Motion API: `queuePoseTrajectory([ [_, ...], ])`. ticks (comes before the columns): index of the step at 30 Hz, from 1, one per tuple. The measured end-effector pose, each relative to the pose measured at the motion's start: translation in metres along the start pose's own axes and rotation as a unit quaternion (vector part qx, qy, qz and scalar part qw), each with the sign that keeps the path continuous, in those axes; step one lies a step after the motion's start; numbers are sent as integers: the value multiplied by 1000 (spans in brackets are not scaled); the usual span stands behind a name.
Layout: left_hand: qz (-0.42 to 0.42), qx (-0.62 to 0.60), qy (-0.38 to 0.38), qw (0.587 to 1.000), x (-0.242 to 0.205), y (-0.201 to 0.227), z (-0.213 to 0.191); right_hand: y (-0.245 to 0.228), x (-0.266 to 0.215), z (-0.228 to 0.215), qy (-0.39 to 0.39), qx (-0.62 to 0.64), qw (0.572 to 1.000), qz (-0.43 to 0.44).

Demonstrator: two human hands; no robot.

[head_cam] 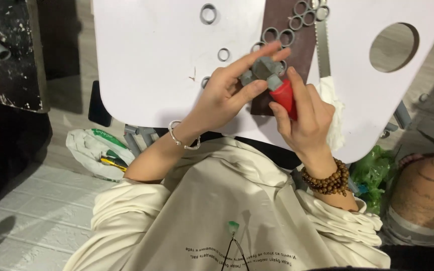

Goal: Trimming and cleaning the edges of small grey plastic rings using a utility knife on a small table.

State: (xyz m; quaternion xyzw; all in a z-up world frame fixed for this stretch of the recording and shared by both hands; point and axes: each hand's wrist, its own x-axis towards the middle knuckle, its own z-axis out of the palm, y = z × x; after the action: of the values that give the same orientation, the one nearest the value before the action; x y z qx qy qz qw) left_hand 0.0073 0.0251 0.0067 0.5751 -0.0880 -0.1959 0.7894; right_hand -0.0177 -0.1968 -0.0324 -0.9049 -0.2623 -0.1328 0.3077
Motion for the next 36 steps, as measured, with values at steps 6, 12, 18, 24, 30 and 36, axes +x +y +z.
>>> queuePoseTrajectory([
  [6,15,19,-41,999,-1,-5,-11,2,14,10,12,10,1000,-25],
  [12,44,101,-47,993,3,-5,-15,9,7,22,3,0,1000,-10],
  [18,62,128,-37,989,8,-15,-19,21,3,30,-9,21,1000,-1],
  [24,78,91,-57,991,11,-23,-23,22,-1,33,-10,20,1000,0],
  [30,82,79,-69,991,13,-24,-24,28,-5,39,21,15,1000,-11],
  [36,52,76,-58,994,16,-19,-24,28,-4,40,23,4,1000,-11],
])
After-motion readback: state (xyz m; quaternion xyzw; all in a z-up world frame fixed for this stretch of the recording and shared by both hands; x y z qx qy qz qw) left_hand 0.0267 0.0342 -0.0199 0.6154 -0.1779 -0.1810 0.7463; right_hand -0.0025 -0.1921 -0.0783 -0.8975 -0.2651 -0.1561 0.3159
